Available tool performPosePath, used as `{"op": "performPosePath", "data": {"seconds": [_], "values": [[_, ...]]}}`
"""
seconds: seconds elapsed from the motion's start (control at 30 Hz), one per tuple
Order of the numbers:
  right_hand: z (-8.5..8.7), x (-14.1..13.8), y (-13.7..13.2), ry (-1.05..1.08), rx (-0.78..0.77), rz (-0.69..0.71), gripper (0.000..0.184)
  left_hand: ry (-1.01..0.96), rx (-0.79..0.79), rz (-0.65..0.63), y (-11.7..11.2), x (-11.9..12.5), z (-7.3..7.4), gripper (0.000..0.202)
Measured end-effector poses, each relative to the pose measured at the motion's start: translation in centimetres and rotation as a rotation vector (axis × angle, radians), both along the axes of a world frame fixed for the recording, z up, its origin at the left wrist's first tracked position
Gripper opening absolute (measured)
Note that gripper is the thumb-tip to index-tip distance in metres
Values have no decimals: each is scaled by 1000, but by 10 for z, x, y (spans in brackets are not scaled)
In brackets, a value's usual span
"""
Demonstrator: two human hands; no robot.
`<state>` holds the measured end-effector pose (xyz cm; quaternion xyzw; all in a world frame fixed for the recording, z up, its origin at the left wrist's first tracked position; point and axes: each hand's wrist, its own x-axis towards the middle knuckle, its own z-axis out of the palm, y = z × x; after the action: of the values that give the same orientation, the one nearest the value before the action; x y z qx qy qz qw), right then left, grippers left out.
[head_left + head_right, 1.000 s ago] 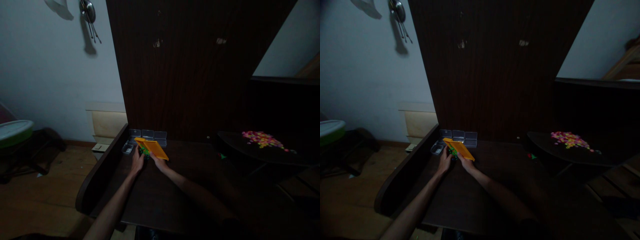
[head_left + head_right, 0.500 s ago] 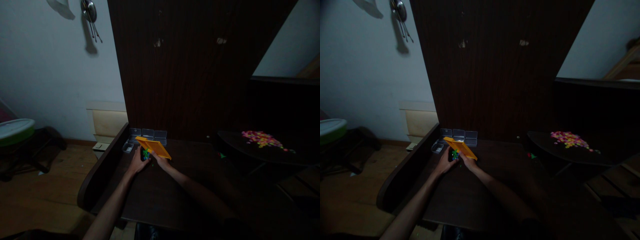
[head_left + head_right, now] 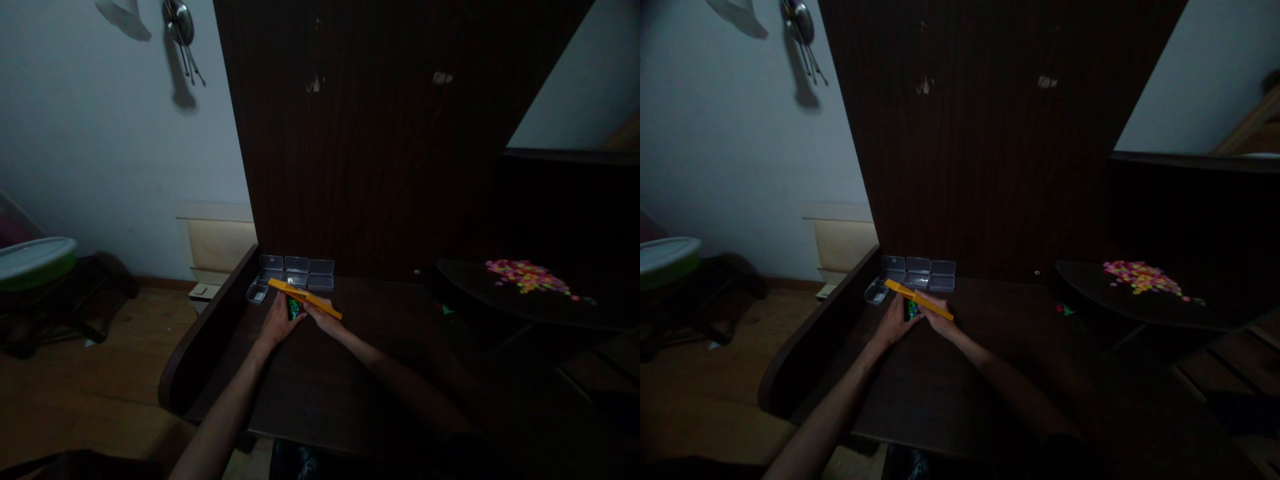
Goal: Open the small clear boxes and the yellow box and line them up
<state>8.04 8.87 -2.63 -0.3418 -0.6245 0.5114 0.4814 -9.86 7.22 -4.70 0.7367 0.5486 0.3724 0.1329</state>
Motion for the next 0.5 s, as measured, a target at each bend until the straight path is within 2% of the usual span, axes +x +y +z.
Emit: {"op": "performPosePath", "data": {"seconds": [0.1, 0.3, 0.37, 0.5], "values": [[12, -1, -5, 17, 110, 58, 43, -29, 25, -3, 4, -1, 2, 68], [20, 5, -2, -35, 183, 80, 38, 53, -20, 10, 9, 0, 6, 71], [18, 9, 1, -63, 100, 28, 39, 108, -16, -1, 9, 0, 8, 72], [16, 29, 10, -77, -168, -149, 44, 237, -35, -41, 9, 1, 13, 66]]}}
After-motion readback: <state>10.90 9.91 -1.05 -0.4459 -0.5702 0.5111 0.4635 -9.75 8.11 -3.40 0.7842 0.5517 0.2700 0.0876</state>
